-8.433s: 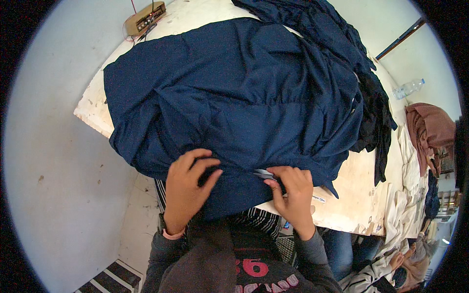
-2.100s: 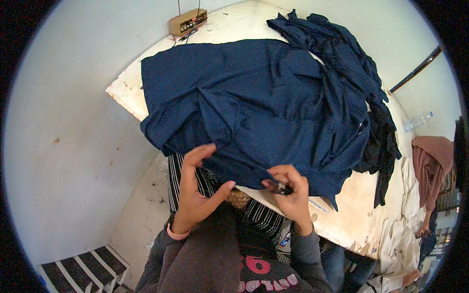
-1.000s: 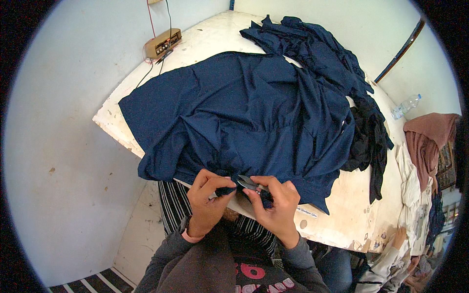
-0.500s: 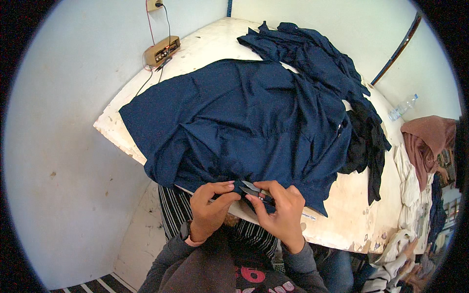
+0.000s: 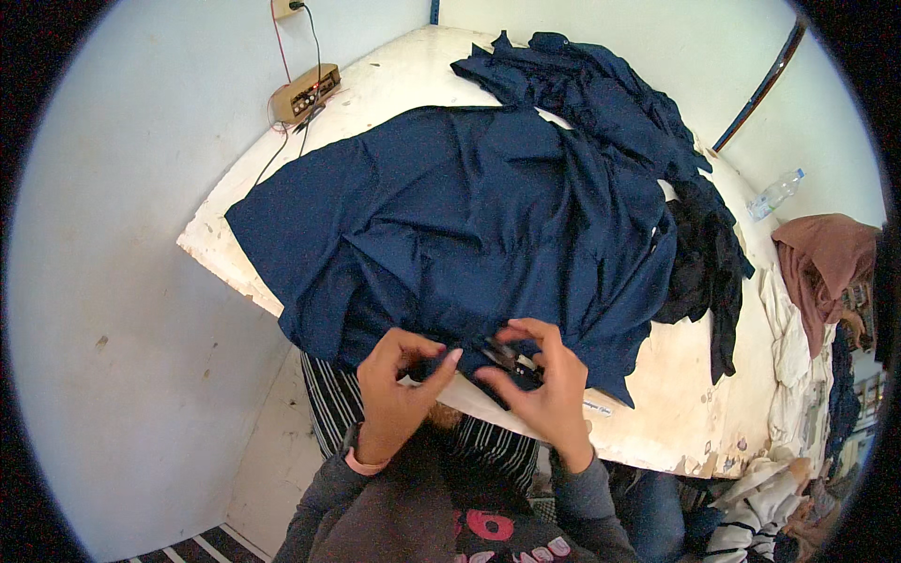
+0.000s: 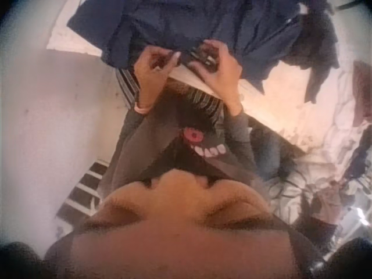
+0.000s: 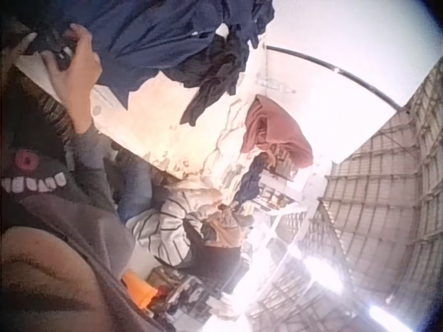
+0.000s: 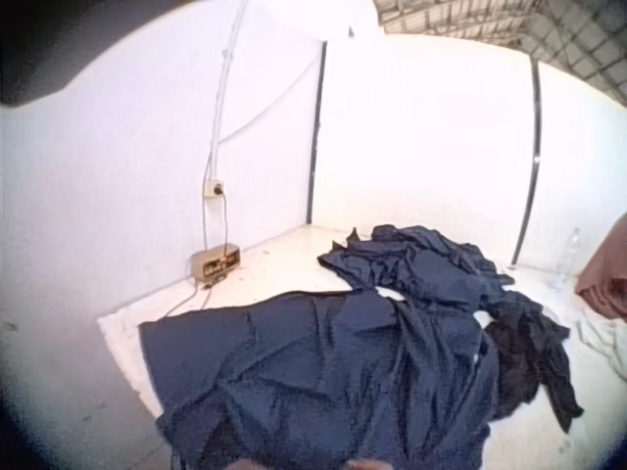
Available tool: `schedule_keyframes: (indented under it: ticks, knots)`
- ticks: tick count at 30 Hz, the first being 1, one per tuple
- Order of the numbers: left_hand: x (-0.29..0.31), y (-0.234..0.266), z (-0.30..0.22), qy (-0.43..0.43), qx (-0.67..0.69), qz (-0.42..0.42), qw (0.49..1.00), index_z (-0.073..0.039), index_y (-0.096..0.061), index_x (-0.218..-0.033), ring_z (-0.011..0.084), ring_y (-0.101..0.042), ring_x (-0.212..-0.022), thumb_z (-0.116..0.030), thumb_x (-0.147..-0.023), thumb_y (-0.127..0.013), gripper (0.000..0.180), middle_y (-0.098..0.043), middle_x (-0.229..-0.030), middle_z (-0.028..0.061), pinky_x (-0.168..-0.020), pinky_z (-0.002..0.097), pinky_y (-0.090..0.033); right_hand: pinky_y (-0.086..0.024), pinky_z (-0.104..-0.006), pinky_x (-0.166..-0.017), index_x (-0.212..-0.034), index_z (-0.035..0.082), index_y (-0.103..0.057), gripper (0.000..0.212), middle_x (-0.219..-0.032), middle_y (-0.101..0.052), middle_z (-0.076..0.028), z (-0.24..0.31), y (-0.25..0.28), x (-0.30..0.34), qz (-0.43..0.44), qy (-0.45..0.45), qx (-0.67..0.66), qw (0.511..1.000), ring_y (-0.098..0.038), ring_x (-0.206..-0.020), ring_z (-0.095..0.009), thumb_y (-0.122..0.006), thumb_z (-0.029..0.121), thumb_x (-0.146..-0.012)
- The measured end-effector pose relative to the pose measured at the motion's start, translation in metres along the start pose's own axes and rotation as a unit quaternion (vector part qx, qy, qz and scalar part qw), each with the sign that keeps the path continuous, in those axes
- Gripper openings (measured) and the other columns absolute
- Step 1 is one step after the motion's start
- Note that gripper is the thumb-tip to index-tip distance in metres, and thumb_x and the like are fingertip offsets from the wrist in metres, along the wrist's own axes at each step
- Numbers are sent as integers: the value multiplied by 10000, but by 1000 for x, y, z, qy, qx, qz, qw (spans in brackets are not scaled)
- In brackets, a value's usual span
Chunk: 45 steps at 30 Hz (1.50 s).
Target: The person uses a small blade to cut loose threads and tags from a dark blue garment laid on a white table. They repeatedly lift and reposition the fabric to access different areas, removing small pieces of thread and a label.
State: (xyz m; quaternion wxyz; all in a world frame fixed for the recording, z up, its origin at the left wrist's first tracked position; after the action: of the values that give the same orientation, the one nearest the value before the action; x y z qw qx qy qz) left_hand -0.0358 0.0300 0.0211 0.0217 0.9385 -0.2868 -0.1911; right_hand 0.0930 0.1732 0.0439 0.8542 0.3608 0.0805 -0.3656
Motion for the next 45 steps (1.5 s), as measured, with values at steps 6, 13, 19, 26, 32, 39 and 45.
schedule_keyframes:
  ticks: [6, 13, 19, 26, 32, 39, 45]
  knots:
    - [-4, 15, 31, 222, 357, 92, 903, -42, -632, -1134, 49, -623, -932, -90, -961, -719, 199, -688, -977, -19, -820, 217, -495, -507, -252, -752, -1088, 33, -656, 262, -983, -722, -52, -32, 18, -33, -55, -97, -252, 961, -656, -904, -99, -789, 41, -862]
    - [-2, 12, 18, 362, 463, 25, 808, -72, -603, -1270, 225, -675, -1139, -267, -1065, -535, 291, -710, -1170, 61, -1027, 382, -526, -514, -277, -665, -958, 29, -719, 287, -976, -672, -117, 5, 1, 0, -113, 36, -121, 985, -656, -843, -200, -810, -31, -693]
    - [13, 6, 7, 324, 468, 79, 819, -40, -593, -1263, 177, -666, -1092, -179, -1024, -602, 277, -697, -1157, 47, -956, 334, -543, -546, -331, -668, -1032, 56, -768, 395, -967, -689, -116, 16, -26, 7, -47, 98, -102, 989, -700, -797, -235, -784, 12, -640]
    - [27, -5, 28, 289, 534, 124, 784, -7, -663, -1225, 106, -650, -1074, -159, -1037, -607, 249, -708, -1183, 55, -958, 242, -501, -534, -329, -658, -976, 36, -707, 309, -916, -663, -115, 19, -31, -6, -22, 75, -75, 994, -685, -778, -283, -735, -23, -674]
    - [20, -11, 18, 320, 576, 132, 740, 19, -598, -1308, 146, -634, -1174, -168, -1063, -550, 312, -683, -1262, 85, -1035, 287, -499, -517, -310, -689, -1003, 13, -637, 264, -912, -651, -136, 13, -18, -8, -27, 13, -140, 990, -679, -803, -284, -739, -36, -765]
    - [25, -11, 30, 324, 555, 137, 754, 7, -561, -1329, 189, -628, -1213, -190, -1070, -530, 328, -664, -1295, 108, -1073, 339, -491, -402, -315, -574, -1047, 72, -700, 297, -863, -709, -45, 27, -1, -1, -19, 64, 32, 997, -674, -675, -184, -830, 127, -785]
    - [31, -16, 27, 295, 549, 118, 773, -25, -609, -1278, 186, -645, -1174, -207, -1055, -567, 291, -693, -1240, 79, -1033, 342, -507, -355, -329, -548, -1076, 78, -698, 306, -851, -697, -27, 43, 7, -1, 28, 85, 116, 989, -656, -656, -176, -811, 121, -795]
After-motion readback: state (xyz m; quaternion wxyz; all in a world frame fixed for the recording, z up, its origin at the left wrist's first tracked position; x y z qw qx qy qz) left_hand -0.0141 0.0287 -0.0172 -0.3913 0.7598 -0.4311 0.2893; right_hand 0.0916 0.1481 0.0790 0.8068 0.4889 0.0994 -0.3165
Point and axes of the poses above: each hand's wrist, its own x-axis away from the middle knuckle, its own y-axis out of the back of the hand, z = x × y, the point moved 1 cm from there along -x, towards the middle knuckle
